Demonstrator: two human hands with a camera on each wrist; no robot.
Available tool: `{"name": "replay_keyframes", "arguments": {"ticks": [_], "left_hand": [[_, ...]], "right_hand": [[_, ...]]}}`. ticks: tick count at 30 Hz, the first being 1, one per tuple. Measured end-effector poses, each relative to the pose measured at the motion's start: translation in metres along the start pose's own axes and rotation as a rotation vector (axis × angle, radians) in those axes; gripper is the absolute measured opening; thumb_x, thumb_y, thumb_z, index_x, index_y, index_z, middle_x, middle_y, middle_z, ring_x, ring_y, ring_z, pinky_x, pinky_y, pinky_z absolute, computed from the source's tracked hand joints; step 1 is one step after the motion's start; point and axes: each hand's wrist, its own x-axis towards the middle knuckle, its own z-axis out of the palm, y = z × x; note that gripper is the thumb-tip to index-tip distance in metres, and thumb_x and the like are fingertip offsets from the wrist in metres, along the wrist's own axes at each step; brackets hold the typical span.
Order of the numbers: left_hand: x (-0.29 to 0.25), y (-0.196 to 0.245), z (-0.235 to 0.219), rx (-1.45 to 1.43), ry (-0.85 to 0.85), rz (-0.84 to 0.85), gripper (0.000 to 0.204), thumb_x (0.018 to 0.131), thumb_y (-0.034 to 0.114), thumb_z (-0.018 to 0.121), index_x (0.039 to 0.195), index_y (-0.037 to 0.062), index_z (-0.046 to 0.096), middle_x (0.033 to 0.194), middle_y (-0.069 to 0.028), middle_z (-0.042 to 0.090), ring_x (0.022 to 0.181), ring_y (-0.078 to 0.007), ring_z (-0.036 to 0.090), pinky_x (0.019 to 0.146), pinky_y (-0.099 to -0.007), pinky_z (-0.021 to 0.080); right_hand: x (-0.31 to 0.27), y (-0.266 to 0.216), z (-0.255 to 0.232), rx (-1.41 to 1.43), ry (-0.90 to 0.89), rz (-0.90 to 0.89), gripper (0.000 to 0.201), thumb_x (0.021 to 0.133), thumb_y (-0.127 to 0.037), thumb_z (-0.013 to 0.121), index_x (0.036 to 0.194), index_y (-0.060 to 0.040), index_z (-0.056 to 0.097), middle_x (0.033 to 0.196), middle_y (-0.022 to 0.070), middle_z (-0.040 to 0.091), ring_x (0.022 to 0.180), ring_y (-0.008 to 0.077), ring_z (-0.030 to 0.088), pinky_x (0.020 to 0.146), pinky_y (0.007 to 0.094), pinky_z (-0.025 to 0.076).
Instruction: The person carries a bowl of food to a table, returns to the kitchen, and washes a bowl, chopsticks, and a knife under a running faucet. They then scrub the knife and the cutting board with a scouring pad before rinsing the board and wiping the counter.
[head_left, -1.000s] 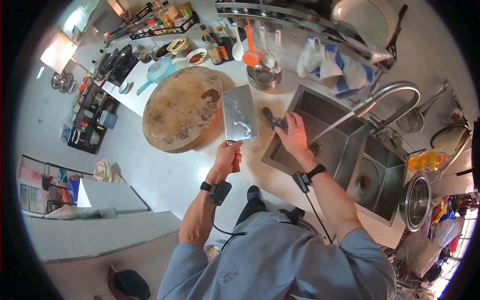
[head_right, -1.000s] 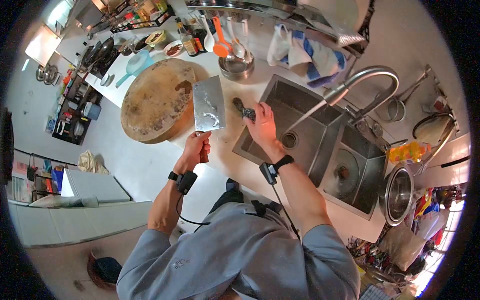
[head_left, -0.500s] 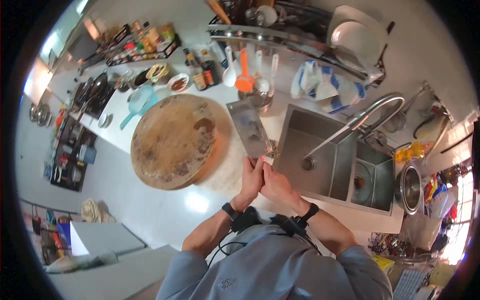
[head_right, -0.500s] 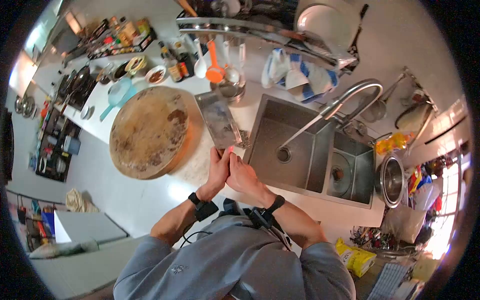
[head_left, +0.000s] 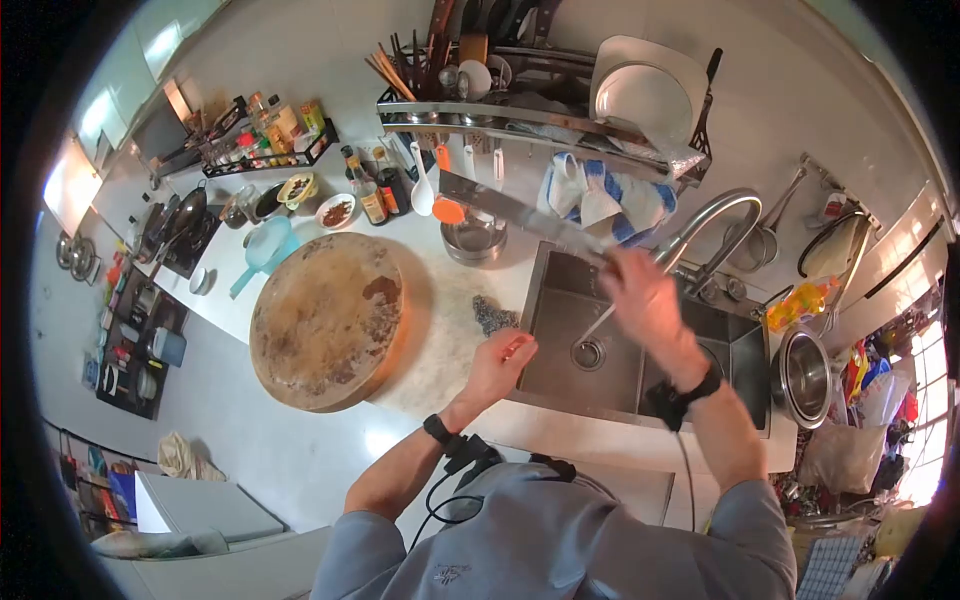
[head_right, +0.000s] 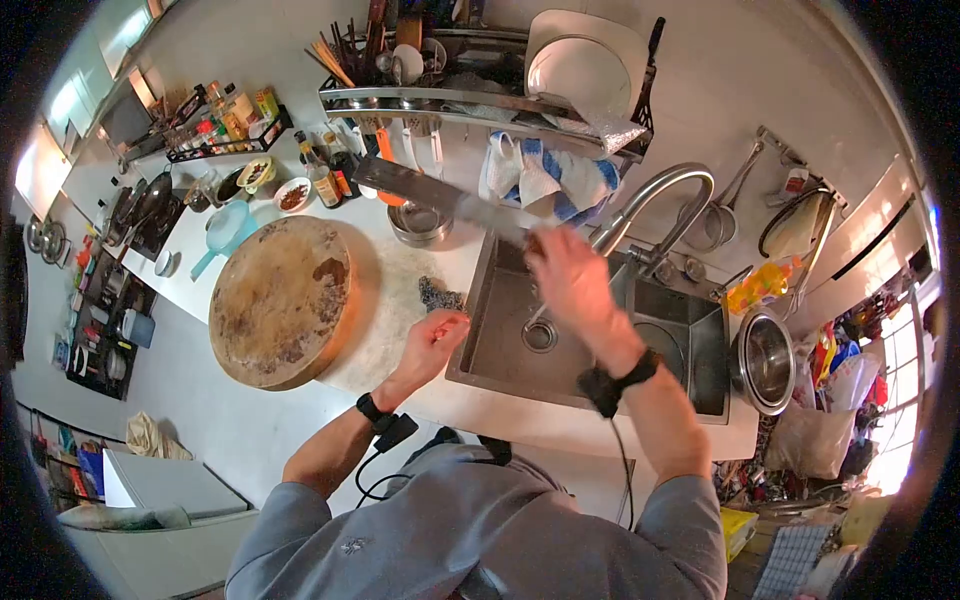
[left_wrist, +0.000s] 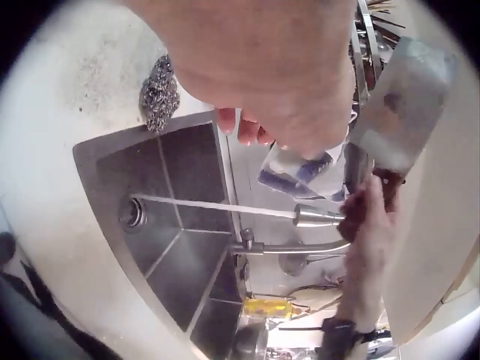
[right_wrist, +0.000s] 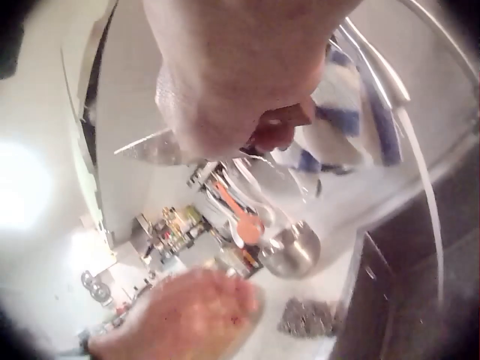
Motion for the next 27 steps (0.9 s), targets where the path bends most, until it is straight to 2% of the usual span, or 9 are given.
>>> {"name": "replay_keyframes", "arguments": {"ticks": [1, 3, 7, 9, 13, 15, 18, 23, 27], "left_hand": [[-0.002, -0.002, -0.002, 0.001, 0.001, 0.005, 0.026, 0.097, 0.021, 0.069, 0.111, -0.0006, 0.068, 0.105, -0.0105, 0.070, 0.092, -0.0172, 0.069, 0.080, -0.0304, 0.054], [-0.006, -0.005, -0.008, 0.140, 0.096, 0.053, 0.025, 0.100, 0.023, 0.066, 0.110, 0.0010, 0.069, 0.092, -0.0047, 0.072, 0.086, -0.0115, 0.066, 0.076, -0.0286, 0.052], [-0.003, -0.020, -0.022, 0.130, 0.154, 0.092, 0.025, 0.100, 0.023, 0.066, 0.110, 0.0002, 0.068, 0.092, -0.0051, 0.072, 0.085, -0.0120, 0.067, 0.074, -0.0288, 0.051], [0.003, -0.020, -0.031, 0.002, 0.204, 0.000, 0.029, 0.097, 0.026, 0.067, 0.107, -0.0016, 0.069, 0.094, -0.0130, 0.073, 0.088, -0.0199, 0.070, 0.078, -0.0330, 0.053], [0.023, 0.004, -0.045, -0.159, 0.201, -0.003, 0.026, 0.097, 0.024, 0.067, 0.106, 0.0003, 0.070, 0.092, -0.0091, 0.072, 0.085, -0.0164, 0.068, 0.076, -0.0306, 0.051], [0.031, 0.024, -0.049, -0.382, 0.213, -0.106, 0.020, 0.097, 0.023, 0.067, 0.101, 0.0042, 0.070, 0.089, -0.0034, 0.070, 0.082, -0.0126, 0.065, 0.074, -0.0284, 0.049], [0.046, 0.039, -0.057, -0.460, 0.245, -0.164, 0.016, 0.097, 0.023, 0.066, 0.097, 0.0074, 0.070, 0.088, -0.0010, 0.069, 0.082, -0.0106, 0.064, 0.073, -0.0271, 0.049], [0.066, 0.038, -0.065, -0.461, 0.243, -0.173, 0.014, 0.096, 0.022, 0.067, 0.096, 0.0081, 0.068, 0.090, -0.0011, 0.070, 0.083, -0.0111, 0.065, 0.073, -0.0268, 0.049], [0.077, 0.029, -0.068, -0.436, 0.207, -0.210, 0.012, 0.096, 0.021, 0.067, 0.096, 0.0086, 0.068, 0.092, -0.0006, 0.070, 0.083, -0.0117, 0.066, 0.073, -0.0271, 0.049]], "right_hand": [[0.019, 0.011, -0.019, -0.071, 0.067, -0.092, 0.037, 0.084, -0.015, 0.075, 0.118, -0.0067, 0.061, 0.102, 0.0141, 0.066, 0.092, 0.0367, 0.066, 0.079, 0.0458, 0.056], [0.053, 0.029, -0.053, -0.182, 0.166, -0.209, 0.036, 0.083, -0.014, 0.074, 0.117, -0.0066, 0.063, 0.102, 0.0143, 0.064, 0.094, 0.0364, 0.065, 0.083, 0.0454, 0.055], [0.118, 0.068, -0.113, -0.270, 0.331, -0.253, 0.030, 0.085, -0.014, 0.071, 0.113, -0.0050, 0.066, 0.106, 0.0141, 0.066, 0.102, 0.0351, 0.063, 0.084, 0.0444, 0.054], [0.157, 0.095, -0.146, -0.311, 0.376, -0.259, 0.027, 0.087, -0.013, 0.070, 0.113, -0.0053, 0.067, 0.107, 0.0127, 0.067, 0.104, 0.0341, 0.064, 0.086, 0.0450, 0.054], [0.205, 0.117, -0.194, -0.376, 0.460, -0.301, 0.028, 0.090, -0.013, 0.070, 0.117, -0.0076, 0.068, 0.107, 0.0108, 0.069, 0.103, 0.0334, 0.066, 0.087, 0.0445, 0.054], [0.222, 0.137, -0.203, -0.390, 0.437, -0.281, 0.029, 0.090, -0.013, 0.070, 0.119, -0.0084, 0.068, 0.107, 0.0110, 0.069, 0.102, 0.0336, 0.066, 0.087, 0.0440, 0.054], [0.241, 0.159, -0.206, -0.419, 0.373, -0.216, 0.031, 0.090, -0.015, 0.071, 0.121, -0.0095, 0.068, 0.109, 0.0114, 0.070, 0.102, 0.0339, 0.067, 0.088, 0.0437, 0.054], [0.268, 0.185, -0.206, -0.406, 0.243, -0.160, 0.036, 0.089, -0.019, 0.071, 0.124, -0.0106, 0.068, 0.114, 0.0120, 0.071, 0.106, 0.0335, 0.068, 0.092, 0.0435, 0.054], [0.288, 0.193, -0.203, -0.303, 0.090, -0.037, 0.040, 0.088, -0.021, 0.070, 0.126, -0.0097, 0.069, 0.117, 0.0123, 0.072, 0.109, 0.0309, 0.068, 0.095, 0.0416, 0.052]]}}
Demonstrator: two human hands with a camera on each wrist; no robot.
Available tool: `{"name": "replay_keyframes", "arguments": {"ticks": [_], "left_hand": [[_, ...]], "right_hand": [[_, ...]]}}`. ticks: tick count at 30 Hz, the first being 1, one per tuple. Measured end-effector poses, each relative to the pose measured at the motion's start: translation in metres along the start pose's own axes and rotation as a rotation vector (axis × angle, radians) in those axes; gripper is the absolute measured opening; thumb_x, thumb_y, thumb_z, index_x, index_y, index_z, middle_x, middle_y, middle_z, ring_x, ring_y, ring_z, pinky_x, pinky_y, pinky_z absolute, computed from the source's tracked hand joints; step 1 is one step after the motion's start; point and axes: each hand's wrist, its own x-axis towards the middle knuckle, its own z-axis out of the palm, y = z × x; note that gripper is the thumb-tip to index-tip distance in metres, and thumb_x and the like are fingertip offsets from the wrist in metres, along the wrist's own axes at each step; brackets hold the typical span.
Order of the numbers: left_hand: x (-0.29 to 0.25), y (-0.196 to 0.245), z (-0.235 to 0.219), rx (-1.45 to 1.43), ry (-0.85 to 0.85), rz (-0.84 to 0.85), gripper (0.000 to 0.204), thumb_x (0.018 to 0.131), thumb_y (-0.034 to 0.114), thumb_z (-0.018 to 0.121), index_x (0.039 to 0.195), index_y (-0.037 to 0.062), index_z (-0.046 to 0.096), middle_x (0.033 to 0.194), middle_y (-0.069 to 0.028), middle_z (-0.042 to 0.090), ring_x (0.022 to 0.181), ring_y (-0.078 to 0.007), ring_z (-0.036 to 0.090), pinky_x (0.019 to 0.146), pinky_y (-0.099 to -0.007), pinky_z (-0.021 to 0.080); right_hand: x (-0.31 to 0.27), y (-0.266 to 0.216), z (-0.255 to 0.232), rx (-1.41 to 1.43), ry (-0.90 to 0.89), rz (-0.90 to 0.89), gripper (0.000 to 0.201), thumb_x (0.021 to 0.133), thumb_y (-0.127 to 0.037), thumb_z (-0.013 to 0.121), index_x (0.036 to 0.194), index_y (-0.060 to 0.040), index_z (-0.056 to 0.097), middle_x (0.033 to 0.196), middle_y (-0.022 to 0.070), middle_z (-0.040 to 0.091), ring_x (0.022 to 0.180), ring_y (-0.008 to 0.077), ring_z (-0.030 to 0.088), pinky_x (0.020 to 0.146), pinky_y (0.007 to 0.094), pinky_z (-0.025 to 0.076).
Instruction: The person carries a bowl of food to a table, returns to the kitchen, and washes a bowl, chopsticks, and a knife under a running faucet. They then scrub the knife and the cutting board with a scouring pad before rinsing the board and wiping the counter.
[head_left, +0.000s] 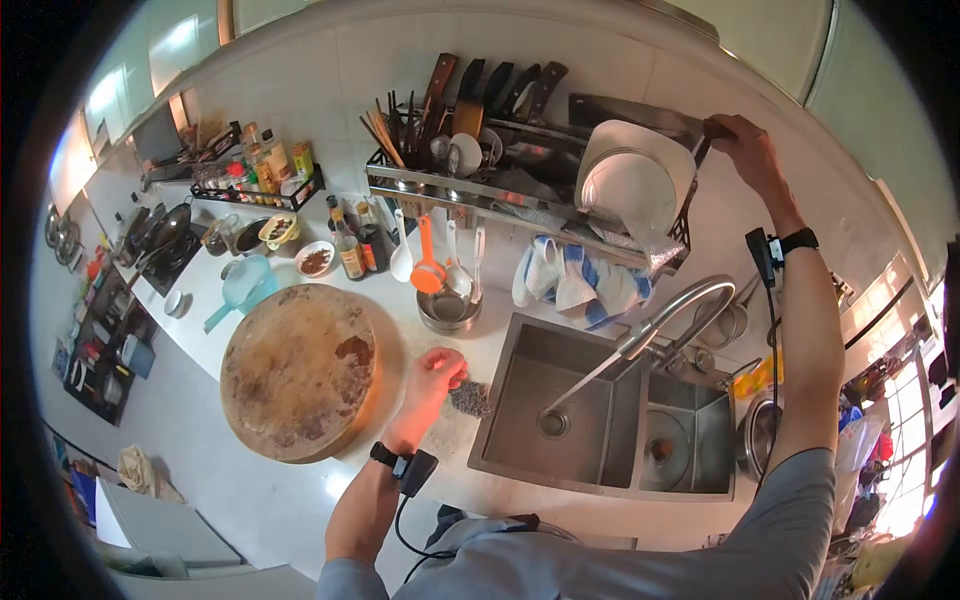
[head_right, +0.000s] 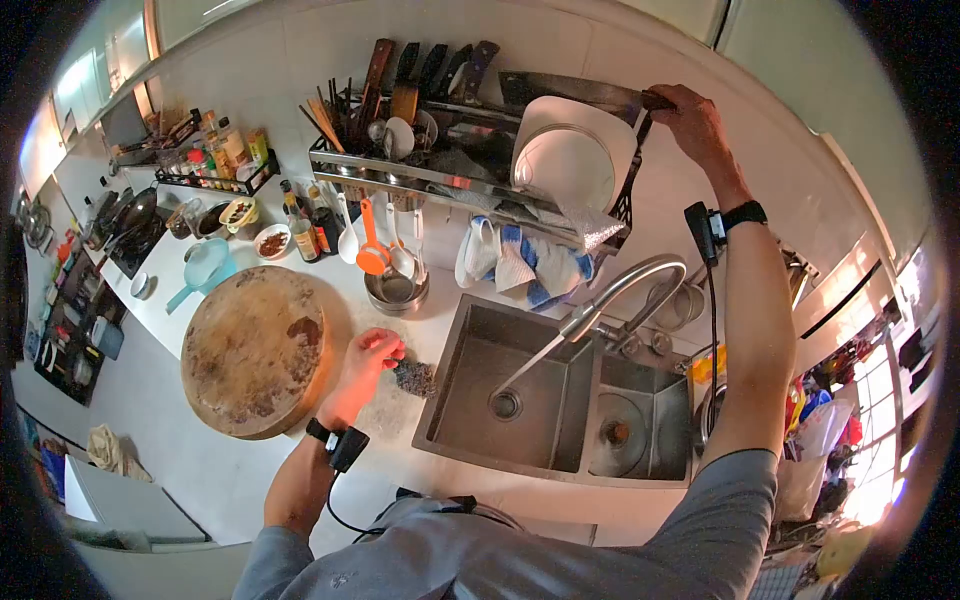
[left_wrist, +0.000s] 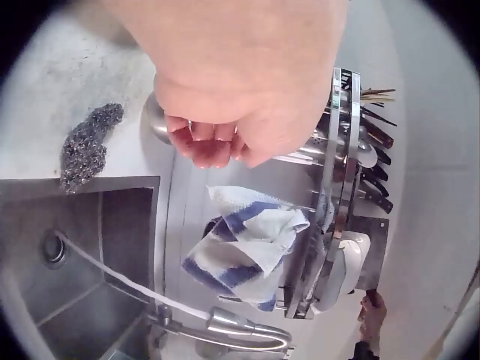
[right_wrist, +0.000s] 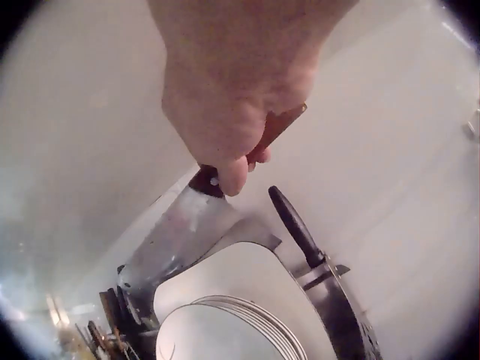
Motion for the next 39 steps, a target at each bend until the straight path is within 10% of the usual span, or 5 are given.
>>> {"name": "replay_keyframes", "arguments": {"ticks": [25, 29, 31, 33, 39], "left_hand": [[-0.017, -0.068, -0.075, 0.081, 0.000, -0.114, 0.020, 0.097, 0.031, 0.070, 0.097, 0.0110, 0.069, 0.093, -0.0002, 0.070, 0.086, -0.0110, 0.064, 0.078, -0.0282, 0.048], [-0.032, -0.097, -0.097, 0.108, 0.015, -0.222, 0.020, 0.098, 0.030, 0.068, 0.097, 0.0104, 0.068, 0.093, -0.0001, 0.070, 0.086, -0.0113, 0.064, 0.077, -0.0279, 0.048], [-0.045, -0.107, -0.104, 0.122, 0.008, -0.247, 0.020, 0.099, 0.030, 0.067, 0.097, 0.0102, 0.068, 0.093, 0.0000, 0.070, 0.085, -0.0113, 0.064, 0.077, -0.0277, 0.049], [-0.056, -0.103, -0.113, 0.135, 0.056, -0.282, 0.019, 0.099, 0.028, 0.067, 0.098, 0.0097, 0.068, 0.093, -0.0002, 0.070, 0.085, -0.0114, 0.064, 0.076, -0.0275, 0.050], [-0.109, -0.089, -0.141, 0.188, 0.148, -0.356, 0.019, 0.100, 0.026, 0.065, 0.098, 0.0072, 0.068, 0.092, -0.0026, 0.070, 0.085, -0.0124, 0.065, 0.075, -0.0283, 0.051]], "right_hand": [[0.091, 0.002, 0.102, -0.350, -0.153, -0.297, 0.028, 0.091, -0.013, 0.068, 0.118, -0.0064, 0.071, 0.112, 0.0156, 0.072, 0.109, 0.0291, 0.067, 0.094, 0.0371, 0.052], [0.044, -0.083, 0.072, -0.046, 0.110, -0.561, 0.035, 0.091, -0.006, 0.072, 0.125, -0.0086, 0.068, 0.120, 0.0101, 0.070, 0.113, 0.0199, 0.066, 0.094, 0.0322, 0.054], [-0.046, -0.181, 0.092, 0.267, -0.091, -0.178, 0.029, 0.096, -0.007, 0.066, 0.125, -0.0083, 0.068, 0.123, 0.0099, 0.068, 0.112, 0.0197, 0.066, 0.095, 0.0341, 0.054], [-0.117, -0.242, 0.130, 0.441, -0.241, -0.571, 0.027, 0.094, -0.003, 0.061, 0.119, -0.0075, 0.070, 0.118, 0.0125, 0.070, 0.111, 0.0257, 0.067, 0.097, 0.0361, 0.052], [-0.315, -0.332, 0.352, 0.682, -0.948, -0.300, 0.055, 0.093, -0.029, 0.067, 0.141, -0.0055, 0.053, 0.135, 0.0229, 0.053, 0.116, 0.0423, 0.056, 0.100, 0.0459, 0.049]]}}
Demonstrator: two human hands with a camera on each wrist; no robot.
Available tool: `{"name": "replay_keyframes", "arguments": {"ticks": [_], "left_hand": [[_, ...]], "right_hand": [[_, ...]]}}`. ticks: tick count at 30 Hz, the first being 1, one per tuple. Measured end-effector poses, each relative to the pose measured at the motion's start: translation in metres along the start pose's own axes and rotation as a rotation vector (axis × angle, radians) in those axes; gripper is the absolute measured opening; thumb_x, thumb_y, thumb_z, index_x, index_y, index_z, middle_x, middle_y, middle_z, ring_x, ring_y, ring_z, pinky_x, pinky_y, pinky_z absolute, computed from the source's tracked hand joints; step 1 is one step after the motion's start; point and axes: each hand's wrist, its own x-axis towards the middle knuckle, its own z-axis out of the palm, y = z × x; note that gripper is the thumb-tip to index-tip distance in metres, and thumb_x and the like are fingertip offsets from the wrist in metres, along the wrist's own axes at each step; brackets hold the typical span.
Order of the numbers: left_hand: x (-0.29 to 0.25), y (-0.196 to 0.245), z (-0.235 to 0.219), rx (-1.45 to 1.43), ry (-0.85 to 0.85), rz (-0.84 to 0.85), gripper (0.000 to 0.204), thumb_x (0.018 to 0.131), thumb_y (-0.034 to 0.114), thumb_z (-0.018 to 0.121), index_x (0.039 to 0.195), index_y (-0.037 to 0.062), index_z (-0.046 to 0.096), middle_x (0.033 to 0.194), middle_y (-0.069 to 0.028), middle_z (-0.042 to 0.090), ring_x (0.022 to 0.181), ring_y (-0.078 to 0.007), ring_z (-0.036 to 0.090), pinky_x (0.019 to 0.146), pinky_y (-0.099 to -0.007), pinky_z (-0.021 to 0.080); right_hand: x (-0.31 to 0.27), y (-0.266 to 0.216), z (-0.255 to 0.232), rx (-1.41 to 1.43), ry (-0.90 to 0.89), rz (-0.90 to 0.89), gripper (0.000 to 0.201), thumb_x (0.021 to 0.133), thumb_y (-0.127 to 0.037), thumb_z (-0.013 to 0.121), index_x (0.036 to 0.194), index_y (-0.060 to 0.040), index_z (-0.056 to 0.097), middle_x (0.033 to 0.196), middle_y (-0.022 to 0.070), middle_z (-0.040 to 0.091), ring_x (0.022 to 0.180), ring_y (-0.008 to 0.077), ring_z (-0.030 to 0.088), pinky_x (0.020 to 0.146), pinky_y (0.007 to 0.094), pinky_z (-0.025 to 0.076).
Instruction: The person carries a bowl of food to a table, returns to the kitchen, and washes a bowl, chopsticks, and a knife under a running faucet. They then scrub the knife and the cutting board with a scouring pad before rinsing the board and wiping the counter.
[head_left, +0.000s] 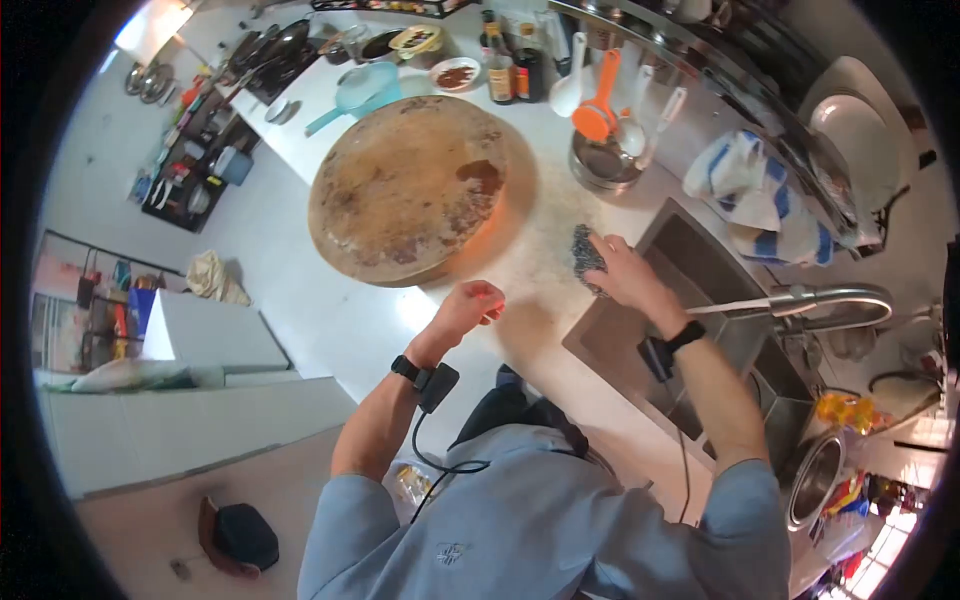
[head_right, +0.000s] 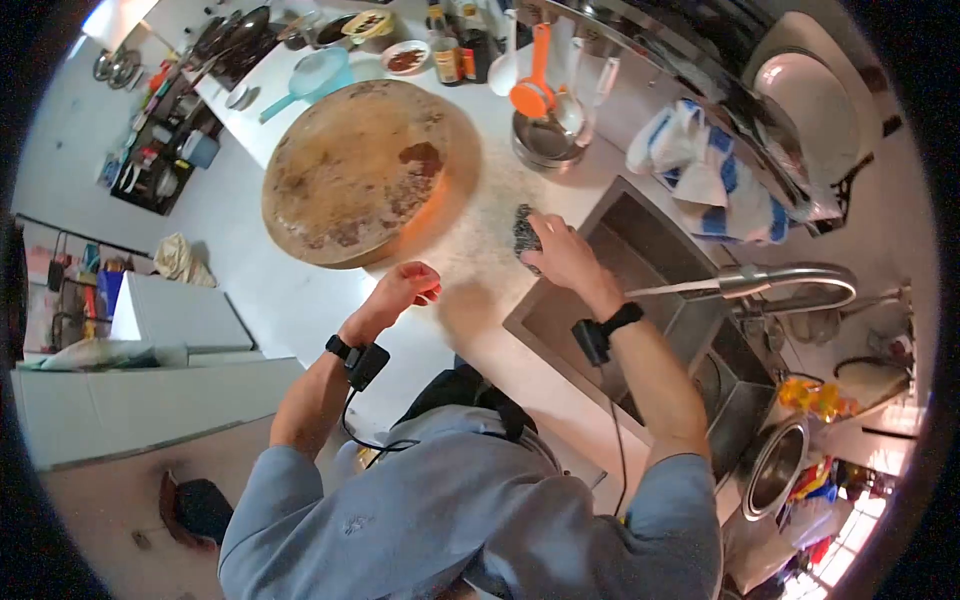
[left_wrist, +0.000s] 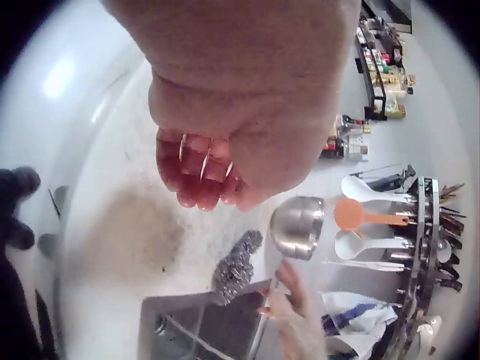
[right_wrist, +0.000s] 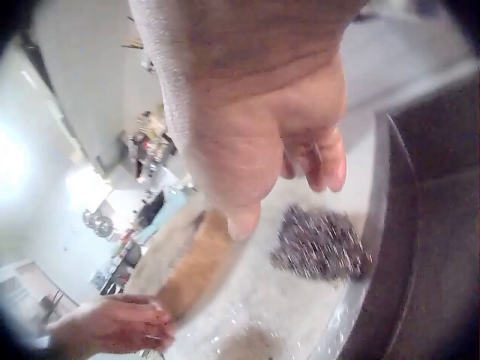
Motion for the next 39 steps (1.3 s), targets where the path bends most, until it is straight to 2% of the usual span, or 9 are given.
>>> {"name": "replay_keyframes", "arguments": {"ticks": [2, 11, 16, 18, 24, 30, 33, 35, 39], "left_hand": [[-0.017, -0.010, -0.015, -0.004, 0.037, -0.043, 0.019, 0.100, 0.025, 0.064, 0.098, 0.0066, 0.068, 0.092, -0.0032, 0.070, 0.085, -0.0130, 0.065, 0.075, -0.0288, 0.052], [-0.063, -0.043, -0.139, 0.038, 0.203, -0.202, 0.017, 0.096, 0.023, 0.065, 0.099, 0.0057, 0.068, 0.091, -0.0060, 0.071, 0.081, -0.0161, 0.067, 0.071, -0.0303, 0.054], [-0.054, -0.065, -0.251, -0.076, 0.304, -0.232, 0.019, 0.096, 0.020, 0.061, 0.104, 0.0039, 0.066, 0.093, -0.0076, 0.070, 0.079, -0.0197, 0.068, 0.070, -0.0324, 0.054], [-0.044, -0.069, -0.289, -0.258, 0.705, -0.167, 0.025, 0.097, 0.025, 0.061, 0.111, 0.0053, 0.063, 0.099, -0.0068, 0.068, 0.084, -0.0216, 0.068, 0.072, -0.0340, 0.053], [-0.008, -0.046, -0.353, -0.435, 0.827, -0.119, 0.066, 0.099, 0.058, 0.056, 0.142, 0.0081, 0.050, 0.135, -0.0118, 0.054, 0.120, -0.0300, 0.055, 0.091, -0.0531, 0.050], [0.016, -0.029, -0.365, -0.579, 0.649, -0.078, 0.078, 0.097, 0.071, 0.046, 0.145, 0.0090, 0.050, 0.143, -0.0121, 0.053, 0.123, -0.0314, 0.055, 0.097, -0.0553, 0.047], [0.014, -0.037, -0.383, -0.682, 0.566, -0.085, 0.077, 0.099, 0.070, 0.043, 0.146, 0.0092, 0.050, 0.142, -0.0124, 0.054, 0.123, -0.0322, 0.056, 0.101, -0.0548, 0.045], [0.012, -0.039, -0.387, -0.688, 0.527, -0.082, 0.077, 0.100, 0.070, 0.041, 0.145, 0.0093, 0.050, 0.141, -0.0125, 0.055, 0.124, -0.0323, 0.055, 0.103, -0.0549, 0.044], [0.005, -0.038, -0.386, -0.678, 0.489, -0.061, 0.079, 0.103, 0.067, 0.039, 0.151, 0.0039, 0.041, 0.151, -0.0189, 0.045, 0.136, -0.0380, 0.045, 0.111, -0.0593, 0.039]], "right_hand": [[0.007, 0.005, 0.045, -0.149, 0.210, 0.150, 0.057, 0.092, -0.029, 0.070, 0.140, -0.0047, 0.052, 0.131, 0.0208, 0.055, 0.115, 0.0424, 0.053, 0.102, 0.0485, 0.047], [0.015, -0.022, 0.087, -0.048, 0.180, 0.197, 0.045, 0.088, -0.020, 0.071, 0.129, -0.0069, 0.059, 0.126, 0.0161, 0.058, 0.113, 0.0389, 0.053, 0.099, 0.0493, 0.047], [0.101, -0.067, 0.038, 0.048, 0.521, 0.076, 0.042, 0.086, -0.018, 0.071, 0.125, -0.0071, 0.062, 0.120, 0.0158, 0.060, 0.112, 0.0388, 0.055, 0.100, 0.0481, 0.045], [0.156, -0.075, 0.031, -0.003, 0.688, 0.003, 0.043, 0.085, -0.020, 0.072, 0.125, -0.0071, 0.063, 0.120, 0.0145, 0.060, 0.112, 0.0373, 0.056, 0.103, 0.0474, 0.043], [0.275, -0.140, 0.090, -0.366, 0.596, 0.226, 0.029, 0.084, -0.016, 0.069, 0.110, -0.0032, 0.065, 0.113, 0.0160, 0.061, 0.108, 0.0330, 0.056, 0.096, 0.0457, 0.044], [0.307, -0.308, 0.200, -0.062, 0.427, -0.303, 0.018, 0.080, -0.010, 0.066, 0.097, -0.0060, 0.065, 0.104, 0.0132, 0.060, 0.103, 0.0363, 0.054, 0.088, 0.0467, 0.047], [0.303, -0.346, 0.192, 0.253, 0.329, -0.466, 0.021, 0.081, -0.010, 0.067, 0.101, -0.0052, 0.066, 0.105, 0.0141, 0.061, 0.106, 0.0369, 0.056, 0.091, 0.0466, 0.048], [0.319, -0.322, 0.165, 0.086, 0.315, -0.372, 0.026, 0.083, -0.011, 0.067, 0.108, -0.0047, 0.067, 0.107, 0.0153, 0.063, 0.105, 0.0369, 0.059, 0.092, 0.0466, 0.050], [0.350, -0.200, 0.117, -0.057, 0.690, -0.021, 0.032, 0.081, -0.012, 0.070, 0.111, -0.0037, 0.067, 0.106, 0.0156, 0.063, 0.106, 0.0349, 0.057, 0.094, 0.0498, 0.046]]}}
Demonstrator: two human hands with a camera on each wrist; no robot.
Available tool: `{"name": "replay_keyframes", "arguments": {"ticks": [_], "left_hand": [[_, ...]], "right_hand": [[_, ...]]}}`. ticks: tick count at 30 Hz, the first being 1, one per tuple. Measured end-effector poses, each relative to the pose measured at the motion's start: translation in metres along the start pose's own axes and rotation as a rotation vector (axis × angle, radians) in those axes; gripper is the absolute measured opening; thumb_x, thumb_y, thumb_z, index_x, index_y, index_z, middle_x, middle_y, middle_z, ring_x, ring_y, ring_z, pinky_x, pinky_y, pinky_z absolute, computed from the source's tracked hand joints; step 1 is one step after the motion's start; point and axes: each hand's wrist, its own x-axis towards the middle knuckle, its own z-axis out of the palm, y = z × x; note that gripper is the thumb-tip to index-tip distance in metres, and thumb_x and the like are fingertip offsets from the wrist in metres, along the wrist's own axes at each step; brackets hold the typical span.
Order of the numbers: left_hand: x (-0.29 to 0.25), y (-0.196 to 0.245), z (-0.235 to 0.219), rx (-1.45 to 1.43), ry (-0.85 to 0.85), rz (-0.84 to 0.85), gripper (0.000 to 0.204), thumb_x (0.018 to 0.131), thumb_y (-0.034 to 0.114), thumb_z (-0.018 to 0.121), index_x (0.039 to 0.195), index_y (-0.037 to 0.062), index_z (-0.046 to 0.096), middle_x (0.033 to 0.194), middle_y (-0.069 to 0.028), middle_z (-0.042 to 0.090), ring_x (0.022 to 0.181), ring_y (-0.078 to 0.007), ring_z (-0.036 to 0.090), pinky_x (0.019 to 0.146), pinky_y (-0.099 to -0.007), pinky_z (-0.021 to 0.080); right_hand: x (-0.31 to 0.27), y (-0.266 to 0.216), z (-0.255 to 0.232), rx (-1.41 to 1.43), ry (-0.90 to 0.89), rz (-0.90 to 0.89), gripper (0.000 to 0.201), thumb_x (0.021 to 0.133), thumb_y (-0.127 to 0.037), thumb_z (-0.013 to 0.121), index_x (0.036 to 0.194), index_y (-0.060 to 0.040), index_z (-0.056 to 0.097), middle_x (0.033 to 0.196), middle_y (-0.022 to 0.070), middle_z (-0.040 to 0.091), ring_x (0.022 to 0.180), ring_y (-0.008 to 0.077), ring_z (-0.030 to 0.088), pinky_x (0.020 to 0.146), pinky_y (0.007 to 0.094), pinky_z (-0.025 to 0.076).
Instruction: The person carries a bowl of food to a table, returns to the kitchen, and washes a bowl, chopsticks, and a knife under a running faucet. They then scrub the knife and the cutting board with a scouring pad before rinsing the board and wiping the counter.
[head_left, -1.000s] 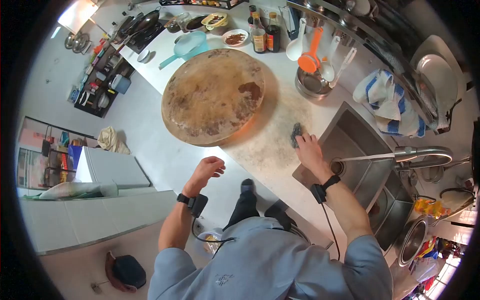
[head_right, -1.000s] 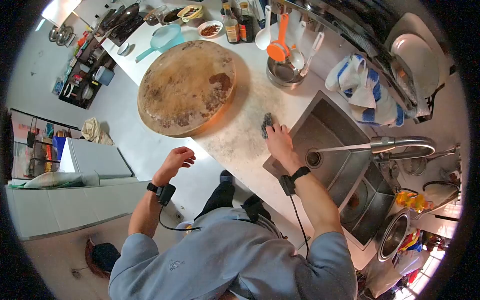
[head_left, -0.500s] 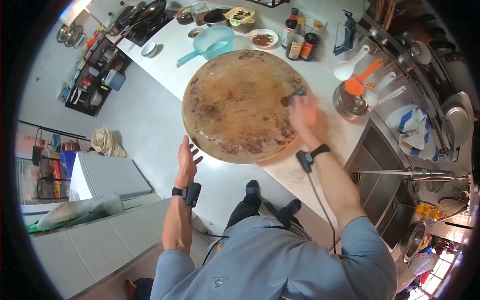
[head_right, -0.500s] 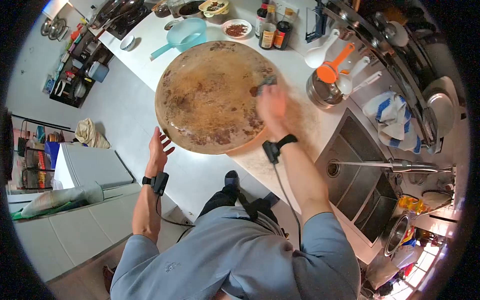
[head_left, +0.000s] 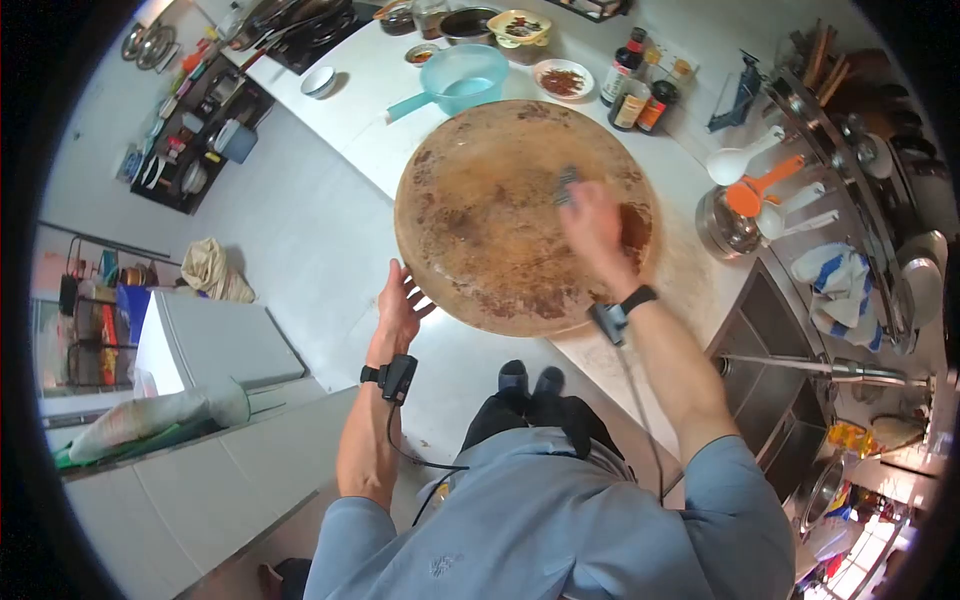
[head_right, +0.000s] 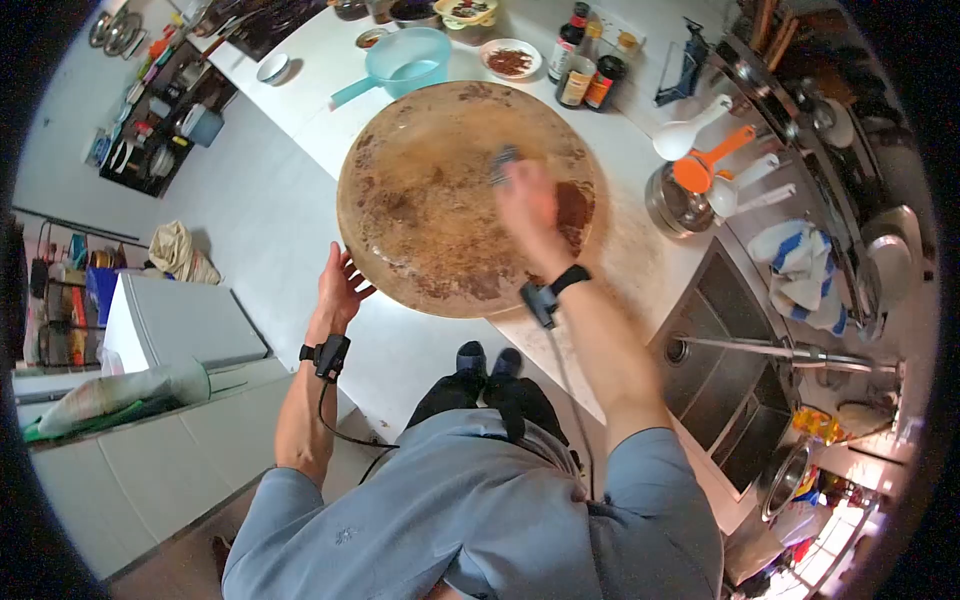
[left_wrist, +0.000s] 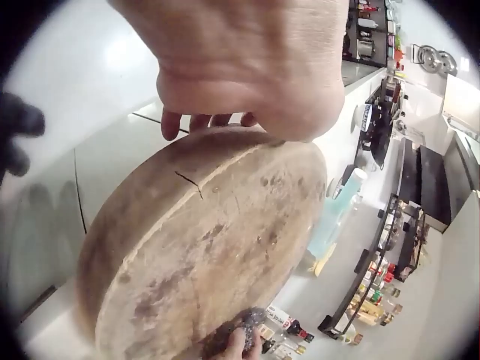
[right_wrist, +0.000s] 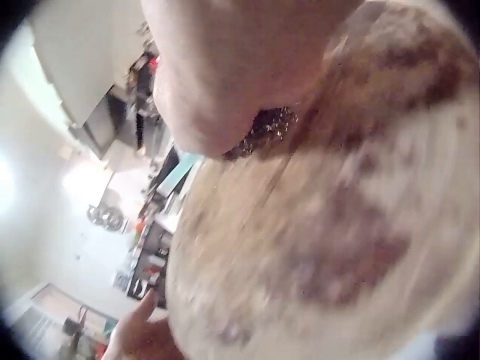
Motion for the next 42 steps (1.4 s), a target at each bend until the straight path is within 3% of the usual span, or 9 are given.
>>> {"name": "replay_keyframes", "arguments": {"ticks": [3, 7, 8, 11, 22, 30, 33, 35, 42], "left_hand": [[-0.006, -0.001, 0.006, 0.040, -0.016, 0.028, 0.087, 0.102, 0.069, 0.037, 0.156, 0.0007, 0.033, 0.156, -0.0208, 0.038, 0.143, -0.0402, 0.039, 0.114, -0.0605, 0.035], [-0.004, 0.000, 0.003, -0.019, 0.012, -0.007, 0.094, 0.097, 0.079, 0.035, 0.155, 0.0053, 0.039, 0.153, -0.0171, 0.043, 0.140, -0.0379, 0.040, 0.116, -0.0632, 0.027], [-0.005, 0.004, 0.001, -0.099, -0.011, -0.024, 0.096, 0.098, 0.078, 0.032, 0.156, 0.0022, 0.034, 0.156, -0.0197, 0.038, 0.143, -0.0385, 0.037, 0.117, -0.0619, 0.027], [-0.005, 0.004, 0.000, -0.205, -0.011, -0.036, 0.097, 0.099, 0.077, 0.026, 0.157, -0.0012, 0.031, 0.160, -0.0213, 0.034, 0.146, -0.0382, 0.034, 0.118, -0.0605, 0.025], [0.064, 0.047, -0.011, -0.095, 0.098, 0.093, 0.074, 0.103, 0.063, 0.045, 0.139, -0.0011, 0.055, 0.138, -0.0139, 0.059, 0.130, -0.0286, 0.050, 0.112, -0.0496, 0.034], [0.110, 0.091, -0.023, -0.219, 0.068, 0.107, 0.083, 0.101, 0.063, 0.050, 0.146, -0.0070, 0.045, 0.147, -0.0179, 0.051, 0.141, -0.0319, 0.043, 0.112, -0.0510, 0.035], [0.144, 0.088, -0.073, -0.368, 0.125, 0.172, 0.072, 0.101, 0.058, 0.054, 0.137, -0.0051, 0.052, 0.142, -0.0177, 0.054, 0.134, -0.0311, 0.048, 0.110, -0.0476, 0.037], [0.122, 0.104, -0.068, -0.241, 0.326, 0.133, 0.061, 0.103, 0.052, 0.055, 0.128, -0.0039, 0.058, 0.133, -0.0162, 0.061, 0.124, -0.0294, 0.056, 0.104, -0.0442, 0.043], [0.134, 0.084, -0.071, -0.206, 0.083, -0.027, 0.033, 0.106, 0.038, 0.053, 0.097, 0.0086, 0.066, 0.099, -0.0084, 0.072, 0.100, -0.0249, 0.065, 0.094, -0.0375, 0.049]], "right_hand": [[0.008, 0.031, 0.034, -0.235, 0.116, -0.001, 0.023, 0.095, -0.020, 0.059, 0.107, -0.0011, 0.065, 0.103, 0.0184, 0.061, 0.103, 0.0377, 0.057, 0.093, 0.0522, 0.044], [-0.004, -0.114, 0.080, 0.126, -0.371, 0.199, 0.030, 0.100, -0.025, 0.047, 0.096, 0.0004, 0.063, 0.101, 0.0275, 0.059, 0.099, 0.0415, 0.056, 0.091, 0.0499, 0.047], [-0.028, -0.142, 0.082, -0.084, -0.251, -0.298, 0.023, 0.096, -0.019, 0.052, 0.097, -0.0006, 0.064, 0.103, 0.0252, 0.060, 0.102, 0.0394, 0.055, 0.093, 0.0493, 0.047], [-0.059, -0.190, 0.081, 0.411, -0.465, -0.382, 0.016, 0.087, -0.011, 0.059, 0.099, -0.0036, 0.066, 0.109, 0.0198, 0.060, 0.108, 0.0375, 0.053, 0.095, 0.0485, 0.046], [0.100, 0.058, 0.046, -0.306, 0.085, 0.154, 0.035, 0.089, -0.027, 0.069, 0.116, -0.0041, 0.066, 0.116, 0.0194, 0.065, 0.115, 0.0355, 0.057, 0.100, 0.0494, 0.042], [0.102, -0.164, 0.193, 0.250, -0.297, 0.008, 0.012, 0.086, -0.008, 0.055, 0.084, -0.0030, 0.066, 0.091, 0.0221, 0.064, 0.083, 0.0414, 0.061, 0.077, 0.0531, 0.049], [0.064, -0.219, 0.183, 0.491, -0.420, -0.437, 0.017, 0.085, -0.014, 0.067, 0.099, -0.0057, 0.070, 0.095, 0.0173, 0.065, 0.092, 0.0385, 0.062, 0.083, 0.0499, 0.052], [0.097, -0.206, 0.150, 0.449, -0.420, -0.332, 0.021, 0.085, -0.015, 0.069, 0.104, -0.0061, 0.070, 0.099, 0.0166, 0.066, 0.096, 0.0374, 0.063, 0.085, 0.0485, 0.052], [0.185, 0.042, 0.115, -0.148, 0.123, 0.081, 0.032, 0.086, -0.021, 0.067, 0.115, -0.0069, 0.070, 0.107, 0.0195, 0.067, 0.103, 0.0392, 0.063, 0.090, 0.0482, 0.052]]}}
